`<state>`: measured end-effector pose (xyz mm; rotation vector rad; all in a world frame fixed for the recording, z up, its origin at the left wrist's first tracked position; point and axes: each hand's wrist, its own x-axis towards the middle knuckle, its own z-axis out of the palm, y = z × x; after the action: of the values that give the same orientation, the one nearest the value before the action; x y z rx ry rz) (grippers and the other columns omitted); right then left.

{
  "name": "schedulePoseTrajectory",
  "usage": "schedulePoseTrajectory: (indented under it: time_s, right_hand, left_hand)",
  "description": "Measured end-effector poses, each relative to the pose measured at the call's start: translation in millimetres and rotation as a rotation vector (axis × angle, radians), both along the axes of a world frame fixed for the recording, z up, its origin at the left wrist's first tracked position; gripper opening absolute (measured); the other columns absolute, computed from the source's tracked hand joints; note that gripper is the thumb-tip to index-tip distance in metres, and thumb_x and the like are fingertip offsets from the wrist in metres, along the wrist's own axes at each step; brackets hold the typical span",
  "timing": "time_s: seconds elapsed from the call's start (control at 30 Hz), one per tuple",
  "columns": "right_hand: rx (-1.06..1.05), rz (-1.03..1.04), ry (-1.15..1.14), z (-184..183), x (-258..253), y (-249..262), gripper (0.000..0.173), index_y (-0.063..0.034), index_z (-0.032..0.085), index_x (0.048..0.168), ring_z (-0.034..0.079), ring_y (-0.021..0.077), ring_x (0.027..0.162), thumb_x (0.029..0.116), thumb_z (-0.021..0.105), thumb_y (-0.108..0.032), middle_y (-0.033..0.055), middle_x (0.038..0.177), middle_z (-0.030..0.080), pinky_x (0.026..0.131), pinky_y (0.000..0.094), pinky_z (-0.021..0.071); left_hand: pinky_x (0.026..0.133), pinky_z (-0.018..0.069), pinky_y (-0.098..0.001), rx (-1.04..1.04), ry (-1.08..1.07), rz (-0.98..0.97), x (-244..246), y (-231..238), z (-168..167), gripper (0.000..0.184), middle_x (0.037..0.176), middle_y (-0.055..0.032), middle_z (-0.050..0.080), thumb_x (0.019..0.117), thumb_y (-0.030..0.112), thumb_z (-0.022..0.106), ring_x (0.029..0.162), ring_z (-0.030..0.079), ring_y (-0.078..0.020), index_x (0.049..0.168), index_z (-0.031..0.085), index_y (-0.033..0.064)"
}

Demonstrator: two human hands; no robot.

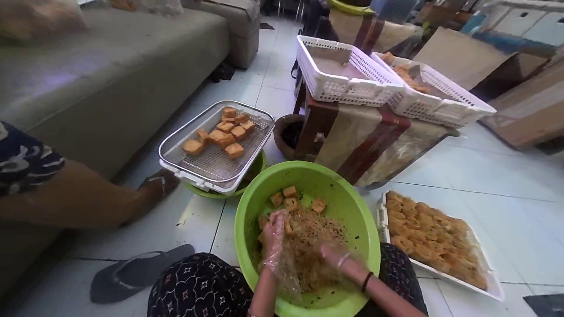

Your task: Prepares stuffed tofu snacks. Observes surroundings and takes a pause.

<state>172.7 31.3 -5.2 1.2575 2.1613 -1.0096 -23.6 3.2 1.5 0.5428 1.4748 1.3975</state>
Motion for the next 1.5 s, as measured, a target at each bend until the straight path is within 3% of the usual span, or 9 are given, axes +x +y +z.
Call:
schedulePoseTrajectory:
  time_s: [0.33, 0.53, 0.67, 0.8, 0.97, 1.2, 1.33, 1.43, 1.5]
  right_hand:
    - [0.190, -0.244, 0.301, 84, -41, 7, 0.037, -0.0060, 0.068, 0.130, 0.063, 0.0296, 0.121, 0.0935, 0.069, -0.015, 0.0179, 0.128, 0.067, 0.108, 0.0462, 0.0476]
    - [0.301, -0.305, 0.377, 88, -62, -14, 0.059, -0.0096, 0.027, 0.163, 0.053, 0.0296, 0.139, 0.1061, 0.043, -0.011, 0.0151, 0.157, 0.047, 0.118, 0.0456, 0.0397]
    - [0.677, -0.452, 0.634, 52, -62, -31, 0.036, -0.0104, 0.072, 0.130, 0.073, 0.0233, 0.111, 0.0980, 0.057, -0.004, 0.0089, 0.123, 0.075, 0.101, 0.0430, 0.0568]
    - [0.840, -0.456, 0.543, 53, -65, -28, 0.015, -0.0164, 0.083, 0.099, 0.073, 0.0243, 0.099, 0.0887, 0.072, -0.016, 0.0050, 0.098, 0.078, 0.091, 0.0453, 0.0583]
    - [0.474, -0.138, 0.415, 76, -61, -29, 0.028, -0.0041, 0.077, 0.115, 0.061, 0.0385, 0.124, 0.0957, 0.057, -0.006, 0.0186, 0.121, 0.072, 0.114, 0.0531, 0.0409]
    - [0.444, -0.286, 0.314, 95, -58, 1, 0.030, -0.0065, 0.074, 0.116, 0.062, 0.0308, 0.118, 0.0935, 0.068, -0.025, 0.0173, 0.120, 0.067, 0.105, 0.0462, 0.0482]
    - [0.337, -0.234, 0.523, 87, -35, -4, 0.061, -0.0026, 0.052, 0.146, 0.053, 0.0277, 0.136, 0.0955, 0.068, -0.032, 0.0172, 0.146, 0.055, 0.116, 0.0425, 0.0427]
    - [0.121, -0.286, 0.391, 91, -39, -18, 0.095, -0.0037, 0.022, 0.163, 0.036, 0.0291, 0.151, 0.0909, 0.078, -0.032, 0.0195, 0.164, 0.033, 0.125, 0.0422, 0.0289]
    - [0.129, -0.454, 0.434, 82, -47, -22, 0.078, -0.0005, 0.035, 0.157, 0.052, 0.0302, 0.139, 0.0911, 0.074, -0.014, 0.0223, 0.154, 0.048, 0.116, 0.0421, 0.0427]
  left_hand:
    - [0.080, 0.0534, -0.0385, -0.103, 0.109, 0.114, 9, 2, 9, 0.038, 0.097, -0.0154, 0.069, 0.1078, 0.029, 0.051, 0.085, 0.064, -0.0197, 0.111, 0.068, -0.0044]
    - [0.094, 0.0518, -0.0407, -0.001, 0.216, 0.057, 12, -3, 9, 0.042, 0.111, -0.0171, 0.070, 0.1106, 0.028, 0.041, 0.102, 0.066, -0.0221, 0.116, 0.067, -0.0047]
    - [0.085, 0.0541, -0.0366, -0.008, 0.178, 0.024, 12, -4, 12, 0.053, 0.098, -0.0114, 0.070, 0.1124, 0.033, 0.030, 0.090, 0.066, -0.0162, 0.106, 0.070, -0.0018]
    - [0.075, 0.0554, -0.0301, 0.013, 0.126, 0.031, 15, -6, 13, 0.055, 0.084, -0.0042, 0.070, 0.1124, 0.035, 0.029, 0.077, 0.066, -0.0106, 0.098, 0.071, 0.0021]
    - [0.077, 0.0535, -0.0336, 0.043, 0.155, -0.065, 11, -3, 0, 0.059, 0.089, -0.0060, 0.070, 0.1122, 0.035, 0.025, 0.081, 0.065, -0.0129, 0.097, 0.071, 0.0012]
    - [0.100, 0.0498, -0.0411, -0.014, 0.077, -0.130, 14, -4, 14, 0.046, 0.118, -0.0202, 0.069, 0.1084, 0.033, 0.047, 0.110, 0.065, -0.0213, 0.124, 0.065, -0.0064]
    - [0.105, 0.0483, -0.0434, -0.024, -0.130, -0.028, 8, -6, 9, 0.055, 0.134, -0.0193, 0.061, 0.1093, 0.042, 0.040, 0.122, 0.060, -0.0230, 0.139, 0.056, -0.0015]
    - [0.091, 0.0554, -0.0384, 0.034, -0.156, 0.003, 13, -3, 6, 0.052, 0.113, -0.0166, 0.068, 0.1103, 0.039, 0.038, 0.101, 0.066, -0.0188, 0.125, 0.062, -0.0036]
    - [0.088, 0.0548, -0.0323, 0.116, 0.001, 0.006, 17, -4, 10, 0.042, 0.105, -0.0137, 0.069, 0.1085, 0.029, 0.045, 0.094, 0.066, -0.0134, 0.118, 0.064, -0.0068]
